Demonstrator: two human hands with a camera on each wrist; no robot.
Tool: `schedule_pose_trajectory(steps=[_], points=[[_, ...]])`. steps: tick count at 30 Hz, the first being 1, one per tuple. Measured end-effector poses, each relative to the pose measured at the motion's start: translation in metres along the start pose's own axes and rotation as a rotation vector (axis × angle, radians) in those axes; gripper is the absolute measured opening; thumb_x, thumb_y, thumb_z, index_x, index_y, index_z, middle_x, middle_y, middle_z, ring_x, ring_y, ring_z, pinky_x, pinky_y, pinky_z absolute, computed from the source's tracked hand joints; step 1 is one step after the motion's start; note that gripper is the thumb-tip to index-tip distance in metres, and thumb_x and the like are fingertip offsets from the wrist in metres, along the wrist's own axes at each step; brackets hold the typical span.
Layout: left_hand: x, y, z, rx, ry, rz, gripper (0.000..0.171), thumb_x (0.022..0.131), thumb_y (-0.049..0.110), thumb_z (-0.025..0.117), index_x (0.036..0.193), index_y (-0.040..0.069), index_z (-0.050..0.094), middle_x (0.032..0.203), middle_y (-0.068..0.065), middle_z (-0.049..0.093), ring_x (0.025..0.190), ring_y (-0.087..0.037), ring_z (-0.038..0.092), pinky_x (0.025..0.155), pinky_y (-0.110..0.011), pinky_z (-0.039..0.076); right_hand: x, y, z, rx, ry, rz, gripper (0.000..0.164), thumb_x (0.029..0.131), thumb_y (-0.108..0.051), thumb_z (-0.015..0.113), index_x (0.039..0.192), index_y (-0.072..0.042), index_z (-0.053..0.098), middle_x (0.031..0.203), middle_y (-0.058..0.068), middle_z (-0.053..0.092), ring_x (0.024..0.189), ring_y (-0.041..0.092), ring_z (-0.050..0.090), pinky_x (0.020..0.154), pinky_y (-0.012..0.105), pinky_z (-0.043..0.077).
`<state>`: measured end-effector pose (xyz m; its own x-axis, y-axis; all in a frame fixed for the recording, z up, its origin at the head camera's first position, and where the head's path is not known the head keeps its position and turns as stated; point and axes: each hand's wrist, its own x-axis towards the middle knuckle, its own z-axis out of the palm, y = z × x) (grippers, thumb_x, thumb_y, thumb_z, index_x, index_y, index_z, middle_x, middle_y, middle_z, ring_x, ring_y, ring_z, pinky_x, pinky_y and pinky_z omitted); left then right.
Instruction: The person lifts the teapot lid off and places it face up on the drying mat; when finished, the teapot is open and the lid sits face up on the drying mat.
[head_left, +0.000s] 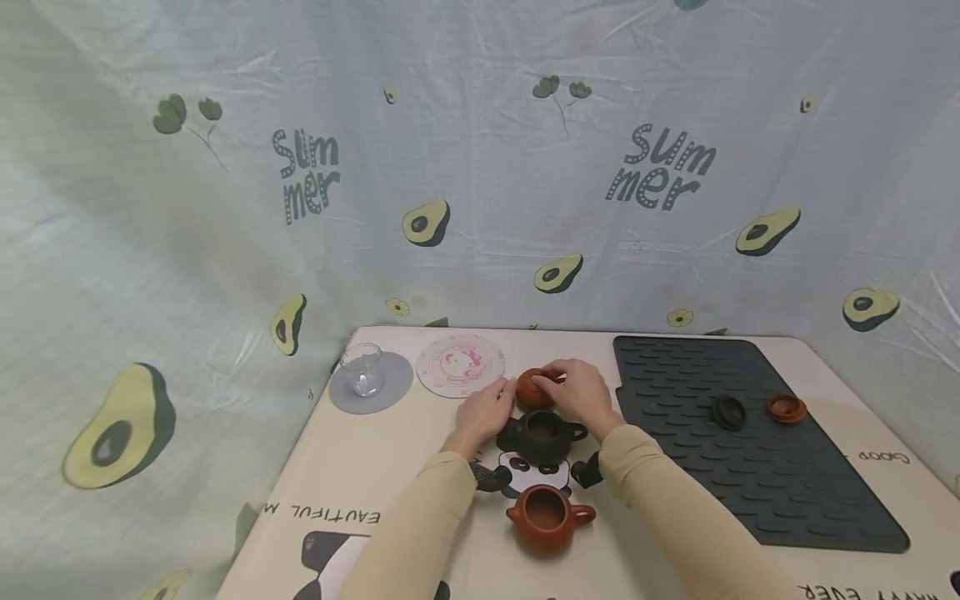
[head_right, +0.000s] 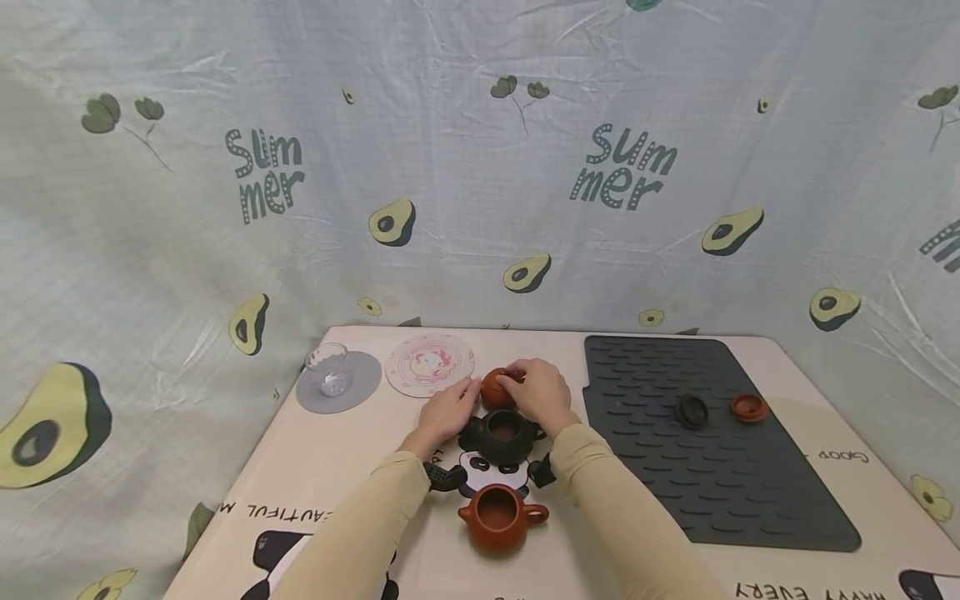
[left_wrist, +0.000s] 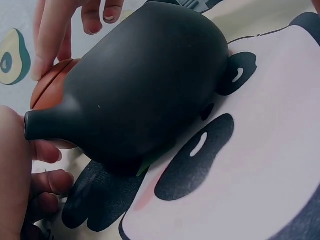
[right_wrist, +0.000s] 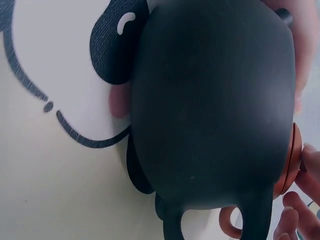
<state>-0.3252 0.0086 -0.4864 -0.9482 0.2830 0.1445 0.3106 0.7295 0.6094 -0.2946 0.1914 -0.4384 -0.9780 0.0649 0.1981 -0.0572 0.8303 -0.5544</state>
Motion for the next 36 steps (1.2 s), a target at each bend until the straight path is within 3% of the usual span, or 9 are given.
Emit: schedule_pose_trajectory(steps=[8, 14, 20, 26, 30, 36], points=[[-0.002, -0.002, 0.001, 0.006, 0.000, 0.008, 0.041, 0.110, 0.047, 0.032, 0.090, 0.020, 0.056, 0.083, -0.005, 0.060, 0.077, -0.027, 0.056, 0.068, -0.040, 0.040, 0.000, -0.004, -0.001, 0.077, 0.059, 0.074, 0.032, 0.095, -0.037, 0.073, 0.112, -0.010, 0.078, 0.115, 0.013, 0.071, 0.107, 0.032, 0.063, 0.090, 0.048, 0.051], [-0.003, -0.003, 0.003, -0.009, -0.002, 0.014, 0.041, 0.110, 0.048, 0.032, 0.092, 0.020, 0.057, 0.083, -0.004, 0.060, 0.077, -0.027, 0.057, 0.069, -0.041, 0.039, 0.002, -0.007, -0.016, 0.499, 0.104, 0.232, 0.039, 0.096, -0.043, 0.070, 0.116, -0.010, 0.076, 0.111, 0.011, 0.071, 0.103, 0.030, 0.062, 0.088, 0.045, 0.051], [-0.001, -0.003, 0.001, 0.003, 0.004, 0.013, 0.043, 0.110, 0.049, 0.031, 0.095, 0.020, 0.058, 0.086, -0.005, 0.062, 0.081, -0.029, 0.059, 0.070, -0.041, 0.040, -0.005, -0.015, -0.035, 0.761, 0.028, 0.307, 0.045, 0.098, -0.042, 0.069, 0.125, -0.006, 0.070, 0.124, 0.014, 0.067, 0.117, 0.029, 0.063, 0.100, 0.043, 0.049], [-0.001, -0.001, -0.001, 0.009, -0.007, 0.010, 0.042, 0.110, 0.049, 0.031, 0.095, 0.020, 0.058, 0.086, -0.005, 0.061, 0.080, -0.028, 0.057, 0.071, -0.041, 0.040, -0.021, -0.017, -0.042, 0.962, -0.061, 0.362, 0.052, 0.099, -0.039, 0.068, 0.136, -0.003, 0.061, 0.135, 0.017, 0.061, 0.110, 0.024, 0.069, 0.091, 0.032, 0.054], [-0.002, 0.000, -0.001, 0.012, -0.017, 0.005, 0.042, 0.110, 0.048, 0.030, 0.095, 0.019, 0.057, 0.085, -0.005, 0.059, 0.080, -0.027, 0.056, 0.071, -0.041, 0.039, -0.031, -0.011, -0.043, 1.080, -0.105, 0.411, 0.052, 0.098, -0.040, 0.069, 0.137, -0.006, 0.061, 0.131, 0.013, 0.064, 0.108, 0.022, 0.070, 0.084, 0.027, 0.055], [-0.002, 0.000, -0.001, 0.003, -0.016, 0.008, 0.043, 0.110, 0.049, 0.029, 0.094, 0.019, 0.056, 0.083, -0.005, 0.058, 0.079, -0.027, 0.055, 0.071, -0.040, 0.038, -0.045, -0.001, -0.043, 1.260, -0.160, 0.464, 0.050, 0.099, -0.040, 0.069, 0.138, -0.011, 0.060, 0.125, 0.005, 0.069, 0.112, 0.022, 0.068, 0.089, 0.027, 0.053]])
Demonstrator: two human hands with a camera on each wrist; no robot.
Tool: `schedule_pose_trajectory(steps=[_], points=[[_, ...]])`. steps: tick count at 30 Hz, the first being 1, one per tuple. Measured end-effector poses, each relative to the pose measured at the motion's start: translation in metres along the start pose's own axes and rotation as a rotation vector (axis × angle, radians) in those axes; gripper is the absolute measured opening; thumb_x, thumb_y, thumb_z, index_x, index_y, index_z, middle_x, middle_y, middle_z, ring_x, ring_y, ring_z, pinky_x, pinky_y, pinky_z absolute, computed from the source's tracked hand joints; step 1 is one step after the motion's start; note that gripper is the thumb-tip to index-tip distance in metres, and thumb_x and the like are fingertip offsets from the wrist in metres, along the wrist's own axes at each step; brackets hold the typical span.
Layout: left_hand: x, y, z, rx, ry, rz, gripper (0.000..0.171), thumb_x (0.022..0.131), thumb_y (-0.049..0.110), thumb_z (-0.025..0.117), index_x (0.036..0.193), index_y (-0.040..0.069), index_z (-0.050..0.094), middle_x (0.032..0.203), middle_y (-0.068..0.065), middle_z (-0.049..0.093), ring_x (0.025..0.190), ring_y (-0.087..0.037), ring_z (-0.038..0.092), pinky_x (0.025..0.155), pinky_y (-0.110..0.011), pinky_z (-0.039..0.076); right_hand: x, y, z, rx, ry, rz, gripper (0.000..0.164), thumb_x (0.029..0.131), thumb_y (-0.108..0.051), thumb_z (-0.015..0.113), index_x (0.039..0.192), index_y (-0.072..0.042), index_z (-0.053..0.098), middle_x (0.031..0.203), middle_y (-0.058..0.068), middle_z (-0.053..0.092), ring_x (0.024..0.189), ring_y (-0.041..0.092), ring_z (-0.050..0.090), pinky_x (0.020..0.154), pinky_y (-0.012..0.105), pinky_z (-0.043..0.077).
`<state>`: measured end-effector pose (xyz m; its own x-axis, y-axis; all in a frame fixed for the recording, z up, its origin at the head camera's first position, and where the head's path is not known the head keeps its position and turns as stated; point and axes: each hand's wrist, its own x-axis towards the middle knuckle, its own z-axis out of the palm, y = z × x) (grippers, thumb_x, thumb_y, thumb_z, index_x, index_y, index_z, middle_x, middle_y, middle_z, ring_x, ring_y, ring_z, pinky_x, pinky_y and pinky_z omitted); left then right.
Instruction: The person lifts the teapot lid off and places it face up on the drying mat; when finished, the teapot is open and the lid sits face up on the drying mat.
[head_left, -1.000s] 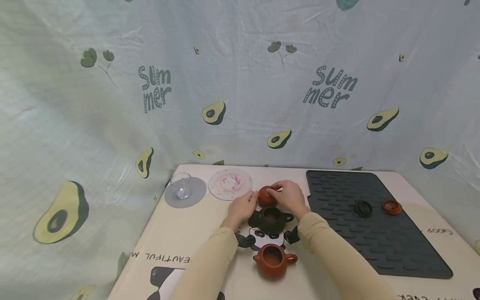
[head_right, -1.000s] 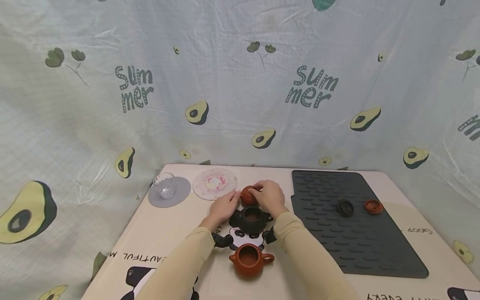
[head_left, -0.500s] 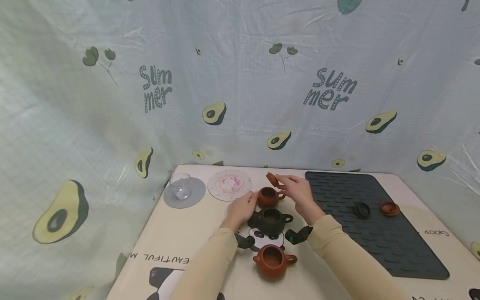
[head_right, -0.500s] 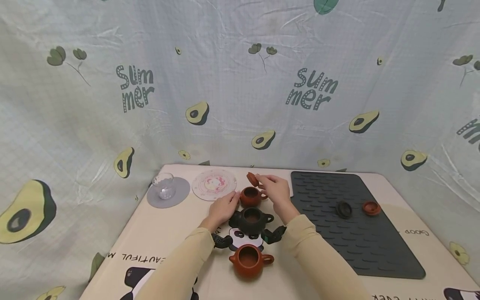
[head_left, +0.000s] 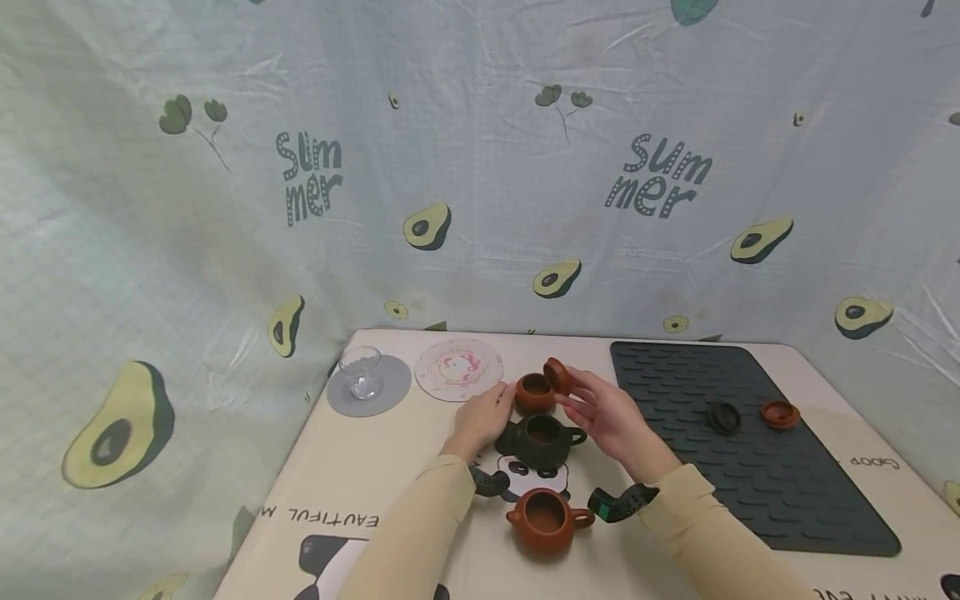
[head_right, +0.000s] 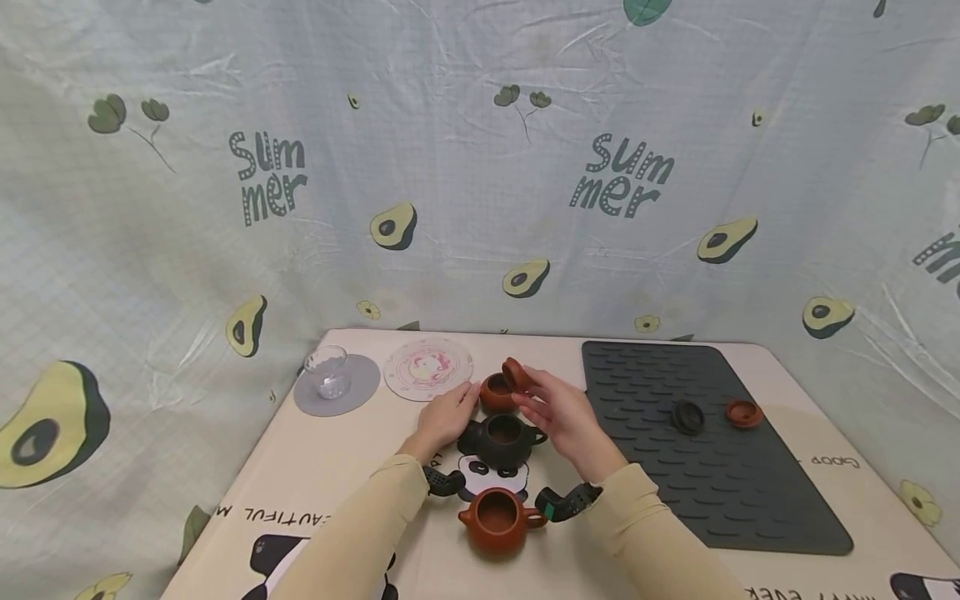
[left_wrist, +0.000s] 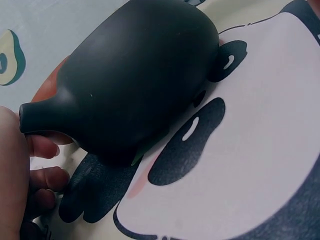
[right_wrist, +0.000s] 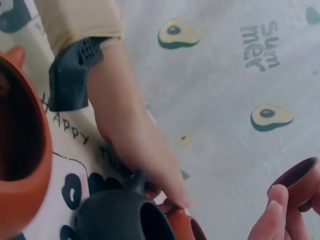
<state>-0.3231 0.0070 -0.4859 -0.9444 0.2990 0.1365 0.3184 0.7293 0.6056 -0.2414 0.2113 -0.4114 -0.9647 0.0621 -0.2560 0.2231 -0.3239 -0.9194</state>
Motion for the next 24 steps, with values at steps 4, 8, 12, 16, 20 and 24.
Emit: schedule_pose_trajectory(steps=[4, 8, 12, 16, 20, 24], points=[[0.000, -0.001, 0.002, 0.003, 0.014, 0.002, 0.042, 0.110, 0.048, 0.030, 0.093, 0.019, 0.056, 0.085, -0.004, 0.058, 0.080, -0.027, 0.055, 0.071, -0.041, 0.039, -0.009, 0.003, -0.007, 0.112, -0.029, 0.041, 0.037, 0.101, -0.038, 0.066, 0.131, -0.016, 0.063, 0.119, 0.001, 0.072, 0.109, 0.019, 0.069, 0.090, 0.026, 0.052], [0.001, -0.001, 0.004, 0.010, 0.028, -0.004, 0.042, 0.110, 0.048, 0.030, 0.091, 0.020, 0.055, 0.084, -0.004, 0.058, 0.080, -0.027, 0.055, 0.072, -0.042, 0.040, -0.019, 0.005, -0.013, 0.225, -0.052, 0.073, 0.025, 0.105, -0.034, 0.060, 0.119, -0.017, 0.069, 0.112, 0.002, 0.074, 0.098, 0.015, 0.070, 0.089, 0.025, 0.053], [0.001, -0.001, 0.004, 0.007, 0.032, -0.004, 0.042, 0.110, 0.048, 0.030, 0.092, 0.020, 0.055, 0.085, -0.003, 0.058, 0.081, -0.027, 0.056, 0.073, -0.042, 0.040, -0.030, 0.008, -0.021, 0.304, -0.042, 0.117, 0.025, 0.106, -0.032, 0.057, 0.118, -0.013, 0.067, 0.107, 0.005, 0.075, 0.091, 0.013, 0.071, 0.088, 0.025, 0.053], [0.001, 0.000, 0.004, -0.001, 0.034, -0.005, 0.041, 0.110, 0.047, 0.030, 0.092, 0.020, 0.055, 0.085, -0.003, 0.058, 0.083, -0.028, 0.057, 0.074, -0.043, 0.041, -0.040, 0.013, -0.034, 0.301, -0.051, 0.146, 0.033, 0.108, -0.034, 0.052, 0.136, -0.016, 0.050, 0.107, 0.005, 0.073, 0.090, 0.013, 0.070, 0.087, 0.024, 0.053], [0.001, 0.000, 0.004, -0.007, 0.039, -0.009, 0.041, 0.110, 0.047, 0.031, 0.091, 0.020, 0.055, 0.084, -0.003, 0.058, 0.083, -0.028, 0.057, 0.075, -0.043, 0.041, -0.048, 0.017, -0.047, 0.268, -0.083, 0.145, 0.052, 0.110, -0.036, 0.048, 0.155, -0.021, 0.027, 0.111, 0.006, 0.070, 0.093, 0.013, 0.071, 0.088, 0.025, 0.053], [0.001, 0.000, 0.003, -0.015, 0.033, -0.019, 0.042, 0.110, 0.048, 0.031, 0.090, 0.020, 0.055, 0.084, -0.003, 0.057, 0.083, -0.027, 0.056, 0.075, -0.042, 0.040, -0.057, 0.022, -0.058, 0.255, -0.127, 0.165, 0.056, 0.109, -0.038, 0.048, 0.156, -0.021, 0.021, 0.114, 0.008, 0.070, 0.100, 0.018, 0.070, 0.092, 0.029, 0.052]])
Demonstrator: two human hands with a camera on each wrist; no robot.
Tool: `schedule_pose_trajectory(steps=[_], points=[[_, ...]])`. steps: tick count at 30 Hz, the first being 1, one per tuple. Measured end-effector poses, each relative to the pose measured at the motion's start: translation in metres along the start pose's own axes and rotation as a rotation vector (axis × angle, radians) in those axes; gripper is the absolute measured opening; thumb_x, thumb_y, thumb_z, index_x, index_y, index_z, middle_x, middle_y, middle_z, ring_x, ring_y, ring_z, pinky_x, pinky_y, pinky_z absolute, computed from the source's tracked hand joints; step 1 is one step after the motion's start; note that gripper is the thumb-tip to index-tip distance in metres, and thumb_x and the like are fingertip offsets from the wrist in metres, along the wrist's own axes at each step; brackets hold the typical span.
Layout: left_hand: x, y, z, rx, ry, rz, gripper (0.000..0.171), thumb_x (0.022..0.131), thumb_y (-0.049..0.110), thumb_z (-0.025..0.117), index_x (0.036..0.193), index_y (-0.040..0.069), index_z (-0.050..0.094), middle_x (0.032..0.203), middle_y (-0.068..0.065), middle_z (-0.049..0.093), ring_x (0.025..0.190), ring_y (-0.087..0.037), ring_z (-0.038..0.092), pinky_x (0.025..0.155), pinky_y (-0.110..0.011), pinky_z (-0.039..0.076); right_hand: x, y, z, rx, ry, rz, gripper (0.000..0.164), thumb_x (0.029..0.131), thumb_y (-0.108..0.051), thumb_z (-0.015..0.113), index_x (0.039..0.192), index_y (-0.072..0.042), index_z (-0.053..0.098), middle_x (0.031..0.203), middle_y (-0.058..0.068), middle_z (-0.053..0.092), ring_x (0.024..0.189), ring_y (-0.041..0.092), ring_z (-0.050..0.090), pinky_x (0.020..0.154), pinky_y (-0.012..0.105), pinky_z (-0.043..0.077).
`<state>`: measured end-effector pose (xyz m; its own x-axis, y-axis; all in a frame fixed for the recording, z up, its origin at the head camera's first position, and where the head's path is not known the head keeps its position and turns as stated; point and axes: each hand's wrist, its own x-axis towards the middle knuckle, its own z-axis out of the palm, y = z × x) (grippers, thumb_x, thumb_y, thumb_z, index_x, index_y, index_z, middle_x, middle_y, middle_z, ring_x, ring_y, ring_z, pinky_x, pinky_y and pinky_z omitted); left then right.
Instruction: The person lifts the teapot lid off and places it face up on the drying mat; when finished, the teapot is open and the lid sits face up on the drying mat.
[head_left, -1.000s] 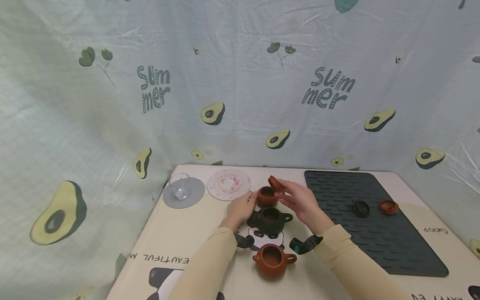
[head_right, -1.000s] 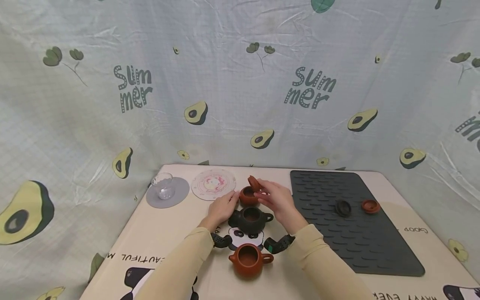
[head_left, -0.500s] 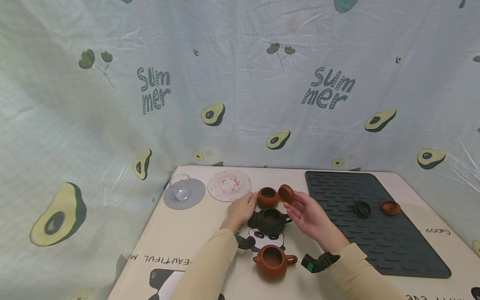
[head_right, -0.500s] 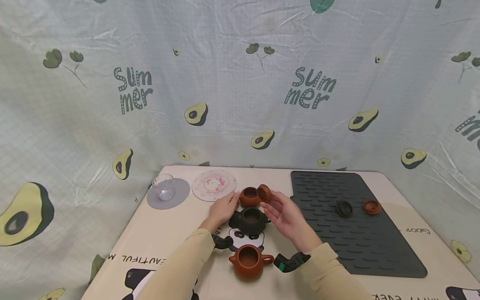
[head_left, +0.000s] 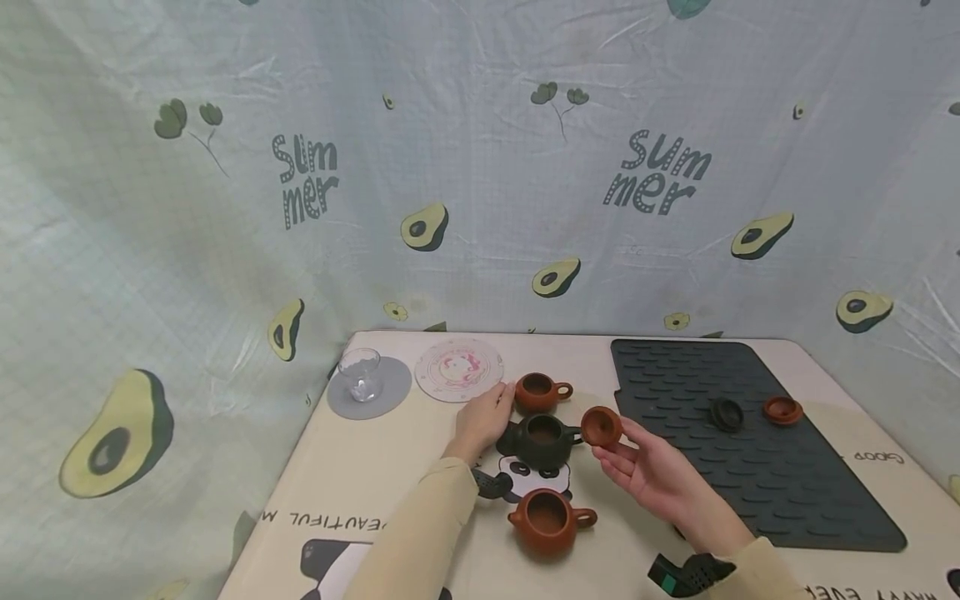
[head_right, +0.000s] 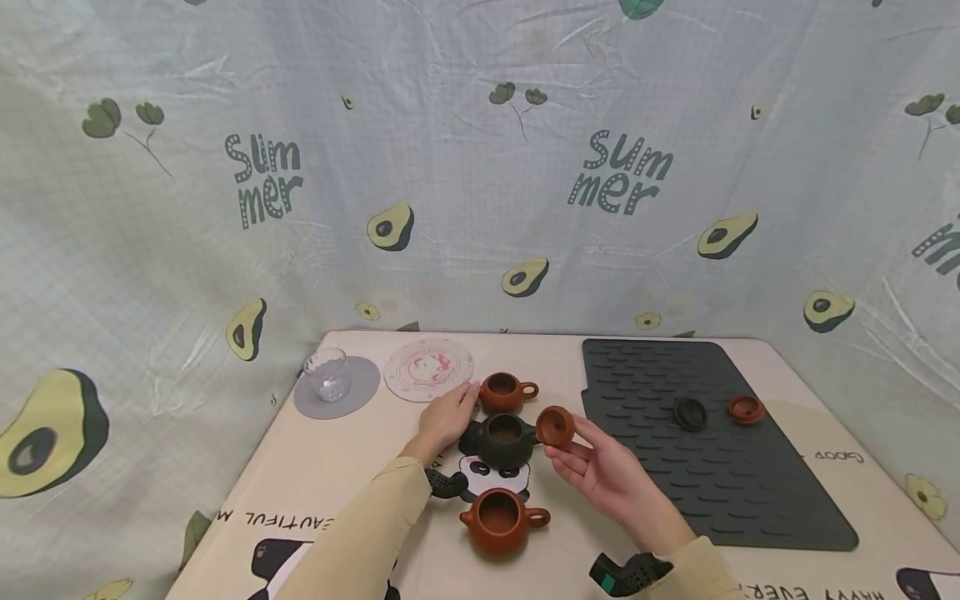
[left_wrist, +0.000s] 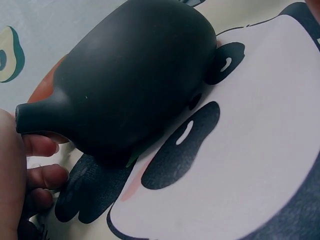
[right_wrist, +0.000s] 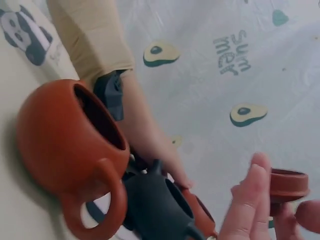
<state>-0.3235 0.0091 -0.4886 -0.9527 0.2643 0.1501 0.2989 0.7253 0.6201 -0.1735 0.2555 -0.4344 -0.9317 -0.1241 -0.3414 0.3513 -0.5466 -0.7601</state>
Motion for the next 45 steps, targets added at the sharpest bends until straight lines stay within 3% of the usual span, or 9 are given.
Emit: schedule_pose_trajectory(steps=[5, 9, 19, 25, 28, 31, 34, 40, 45], points=[[-0.002, 0.002, 0.000, -0.022, -0.004, -0.010, 0.042, 0.110, 0.048, 0.031, 0.090, 0.019, 0.055, 0.081, -0.001, 0.056, 0.080, -0.025, 0.054, 0.073, -0.041, 0.038, -0.011, 0.001, -0.013, -0.035, -0.062, 0.020, 0.033, 0.108, -0.042, 0.051, 0.134, -0.023, 0.044, 0.115, 0.009, 0.068, 0.102, 0.019, 0.067, 0.094, 0.032, 0.050], [-0.002, 0.003, -0.001, -0.032, 0.004, -0.015, 0.042, 0.110, 0.047, 0.032, 0.089, 0.020, 0.056, 0.080, -0.001, 0.055, 0.080, -0.024, 0.054, 0.074, -0.041, 0.038, -0.017, -0.001, -0.024, -0.095, -0.054, 0.014, 0.024, 0.108, -0.043, 0.049, 0.123, -0.026, 0.055, 0.112, 0.008, 0.063, 0.098, 0.016, 0.063, 0.092, 0.030, 0.050], [-0.003, 0.001, 0.002, -0.035, 0.034, -0.016, 0.042, 0.110, 0.047, 0.033, 0.089, 0.020, 0.057, 0.081, 0.000, 0.057, 0.080, -0.024, 0.054, 0.075, -0.042, 0.040, -0.014, -0.006, -0.056, -0.448, 0.171, -0.124, 0.051, 0.105, -0.057, 0.044, 0.131, -0.013, 0.047, 0.106, 0.002, 0.052, 0.078, 0.015, 0.053, 0.079, 0.033, 0.048], [-0.002, 0.000, 0.005, -0.036, 0.060, -0.015, 0.041, 0.110, 0.048, 0.034, 0.087, 0.021, 0.055, 0.080, 0.000, 0.056, 0.079, -0.025, 0.054, 0.074, -0.042, 0.039, -0.008, -0.012, -0.073, -0.784, 0.414, -0.252, 0.077, 0.099, -0.062, 0.054, 0.148, -0.005, 0.038, 0.117, 0.011, 0.050, 0.077, 0.018, 0.053, 0.069, 0.034, 0.048], [0.000, -0.001, 0.007, -0.035, 0.071, -0.015, 0.041, 0.110, 0.048, 0.034, 0.087, 0.021, 0.055, 0.080, -0.001, 0.055, 0.080, -0.026, 0.054, 0.075, -0.042, 0.040, -0.007, -0.023, -0.082, -0.915, 0.507, -0.287, 0.090, 0.096, -0.061, 0.060, 0.151, 0.003, 0.029, 0.128, 0.021, 0.051, 0.086, 0.023, 0.057, 0.072, 0.034, 0.049], [0.001, 0.000, 0.007, -0.034, 0.079, -0.026, 0.041, 0.110, 0.048, 0.034, 0.087, 0.021, 0.055, 0.080, -0.001, 0.055, 0.081, -0.027, 0.055, 0.076, -0.043, 0.040, -0.006, -0.034, -0.088, -0.982, 0.535, -0.300, 0.100, 0.095, -0.058, 0.064, 0.151, 0.011, 0.019, 0.138, 0.032, 0.045, 0.106, 0.036, 0.056, 0.085, 0.045, 0.048], [0.000, 0.001, 0.006, -0.034, 0.085, -0.034, 0.041, 0.110, 0.048, 0.034, 0.087, 0.020, 0.055, 0.080, -0.002, 0.055, 0.082, -0.027, 0.055, 0.076, -0.043, 0.040, -0.003, -0.043, -0.092, -1.022, 0.555, -0.317, 0.099, 0.095, -0.054, 0.068, 0.149, 0.014, 0.021, 0.139, 0.035, 0.041, 0.119, 0.046, 0.047, 0.092, 0.055, 0.043], [0.000, 0.002, 0.007, -0.033, 0.091, -0.029, 0.041, 0.110, 0.048, 0.035, 0.088, 0.020, 0.054, 0.081, -0.003, 0.055, 0.082, -0.028, 0.055, 0.076, -0.044, 0.040, 0.006, -0.052, -0.098, -1.216, 0.568, -0.405, 0.084, 0.091, -0.049, 0.075, 0.142, 0.009, 0.040, 0.129, 0.032, 0.052, 0.110, 0.046, 0.052, 0.084, 0.056, 0.046], [0.000, 0.003, 0.009, -0.017, 0.101, -0.029, 0.039, 0.110, 0.047, 0.035, 0.087, 0.020, 0.054, 0.079, -0.002, 0.054, 0.080, -0.027, 0.054, 0.075, -0.043, 0.040, 0.020, -0.055, -0.100, -1.334, 0.535, -0.472, 0.075, 0.091, -0.046, 0.077, 0.140, 0.003, 0.050, 0.126, 0.031, 0.059, 0.113, 0.048, 0.054, 0.089, 0.061, 0.043]])
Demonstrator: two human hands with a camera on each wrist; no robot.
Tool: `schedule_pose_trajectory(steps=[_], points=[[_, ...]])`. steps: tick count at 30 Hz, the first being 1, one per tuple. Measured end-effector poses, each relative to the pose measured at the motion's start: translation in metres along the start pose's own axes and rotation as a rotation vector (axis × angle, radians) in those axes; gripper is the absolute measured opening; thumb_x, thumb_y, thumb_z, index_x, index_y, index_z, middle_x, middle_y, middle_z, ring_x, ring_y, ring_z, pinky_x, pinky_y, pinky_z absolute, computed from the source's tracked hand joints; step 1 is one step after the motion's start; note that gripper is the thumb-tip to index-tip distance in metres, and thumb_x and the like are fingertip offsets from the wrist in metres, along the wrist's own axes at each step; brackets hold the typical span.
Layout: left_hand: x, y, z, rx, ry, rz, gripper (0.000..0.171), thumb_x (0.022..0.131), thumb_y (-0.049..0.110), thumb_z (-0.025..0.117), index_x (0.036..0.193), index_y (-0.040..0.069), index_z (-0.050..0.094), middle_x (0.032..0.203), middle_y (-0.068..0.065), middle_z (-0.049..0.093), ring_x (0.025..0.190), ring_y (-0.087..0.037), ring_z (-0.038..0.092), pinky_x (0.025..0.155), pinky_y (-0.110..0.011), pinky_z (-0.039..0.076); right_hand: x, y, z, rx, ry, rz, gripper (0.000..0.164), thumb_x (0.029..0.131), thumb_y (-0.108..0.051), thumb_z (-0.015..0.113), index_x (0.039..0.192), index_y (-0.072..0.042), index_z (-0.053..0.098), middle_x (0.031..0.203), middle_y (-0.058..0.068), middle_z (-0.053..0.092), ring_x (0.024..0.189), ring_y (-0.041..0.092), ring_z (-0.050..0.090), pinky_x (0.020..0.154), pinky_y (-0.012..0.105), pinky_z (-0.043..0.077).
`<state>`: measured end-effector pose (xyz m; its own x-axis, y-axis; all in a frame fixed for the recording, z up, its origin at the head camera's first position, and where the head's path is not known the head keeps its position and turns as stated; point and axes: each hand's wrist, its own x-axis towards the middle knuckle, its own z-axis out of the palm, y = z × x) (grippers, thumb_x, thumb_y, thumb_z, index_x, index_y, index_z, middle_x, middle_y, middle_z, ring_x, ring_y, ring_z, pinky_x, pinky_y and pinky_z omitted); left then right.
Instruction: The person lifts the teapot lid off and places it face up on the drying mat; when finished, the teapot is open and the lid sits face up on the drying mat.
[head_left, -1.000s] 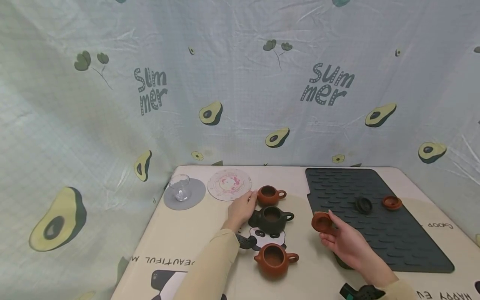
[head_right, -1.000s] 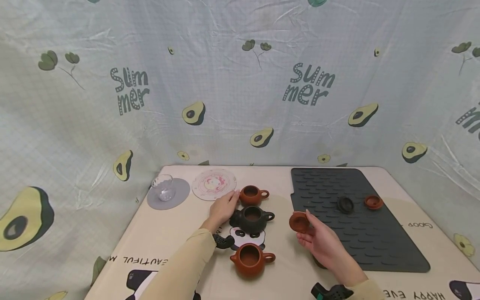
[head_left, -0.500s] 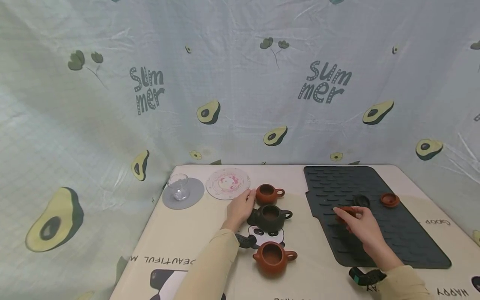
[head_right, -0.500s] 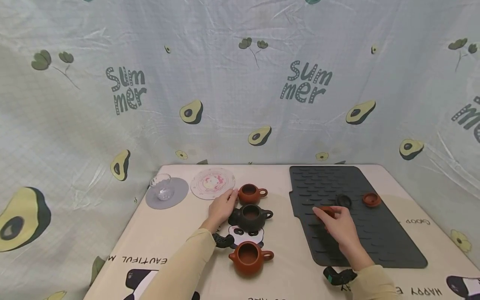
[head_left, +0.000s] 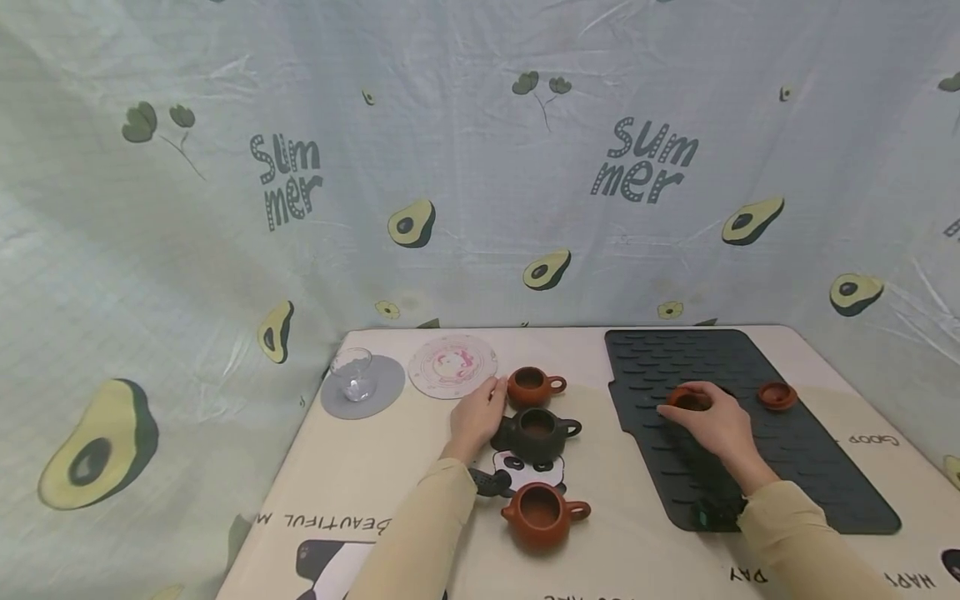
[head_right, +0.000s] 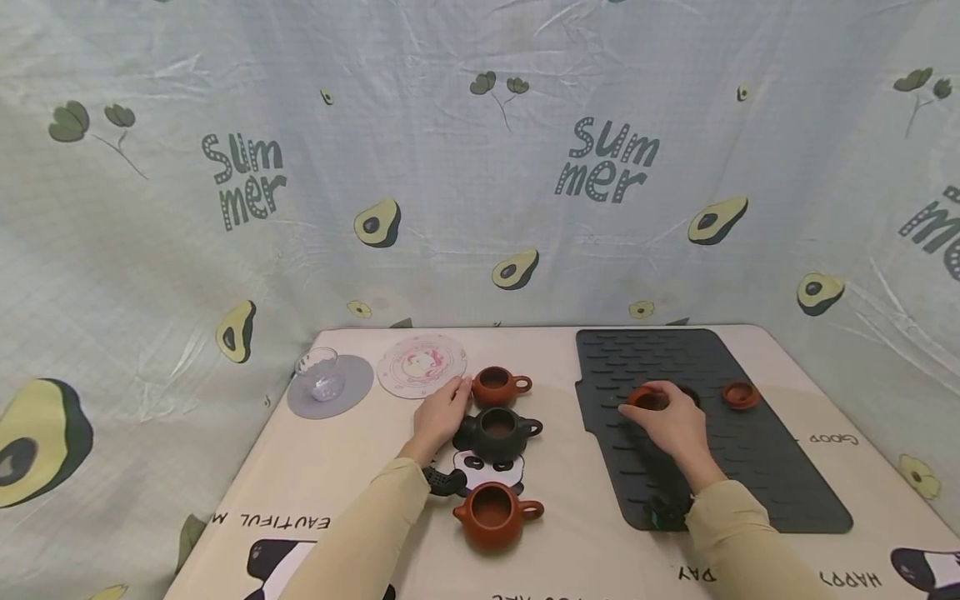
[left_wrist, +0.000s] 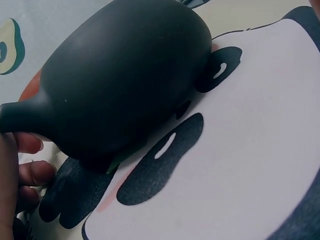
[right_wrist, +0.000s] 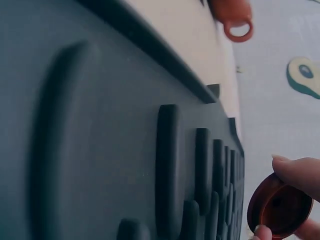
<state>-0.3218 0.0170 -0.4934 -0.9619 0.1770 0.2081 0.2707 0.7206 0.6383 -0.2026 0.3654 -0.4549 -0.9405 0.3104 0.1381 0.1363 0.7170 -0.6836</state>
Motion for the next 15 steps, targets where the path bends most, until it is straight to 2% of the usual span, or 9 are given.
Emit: schedule_pose_trajectory(steps=[6, 10, 15], points=[[0.002, -0.003, 0.003, 0.001, 0.014, 0.003, 0.041, 0.109, 0.049, 0.033, 0.087, 0.021, 0.054, 0.078, -0.001, 0.054, 0.078, -0.026, 0.054, 0.073, -0.042, 0.040, 0.016, -0.006, 0.014, -0.128, -0.011, -0.031, 0.074, 0.092, -0.038, 0.075, 0.143, 0.006, 0.047, 0.125, 0.034, 0.058, 0.111, 0.052, 0.054, 0.088, 0.063, 0.043], [0.002, -0.002, 0.004, 0.002, 0.017, 0.002, 0.041, 0.109, 0.048, 0.034, 0.087, 0.020, 0.054, 0.077, -0.001, 0.053, 0.078, -0.025, 0.054, 0.072, -0.041, 0.039, 0.020, -0.010, 0.021, -0.168, -0.009, -0.013, 0.074, 0.090, -0.033, 0.076, 0.140, 0.011, 0.043, 0.124, 0.037, 0.056, 0.107, 0.054, 0.056, 0.085, 0.063, 0.046], [0.001, -0.003, 0.004, 0.008, 0.023, 0.001, 0.040, 0.110, 0.047, 0.035, 0.086, 0.020, 0.054, 0.076, -0.002, 0.052, 0.077, -0.026, 0.053, 0.071, -0.040, 0.038, 0.023, -0.009, 0.023, -0.203, -0.015, -0.022, 0.067, 0.090, -0.031, 0.076, 0.134, 0.011, 0.049, 0.118, 0.036, 0.059, 0.103, 0.052, 0.058, 0.081, 0.062, 0.048]])
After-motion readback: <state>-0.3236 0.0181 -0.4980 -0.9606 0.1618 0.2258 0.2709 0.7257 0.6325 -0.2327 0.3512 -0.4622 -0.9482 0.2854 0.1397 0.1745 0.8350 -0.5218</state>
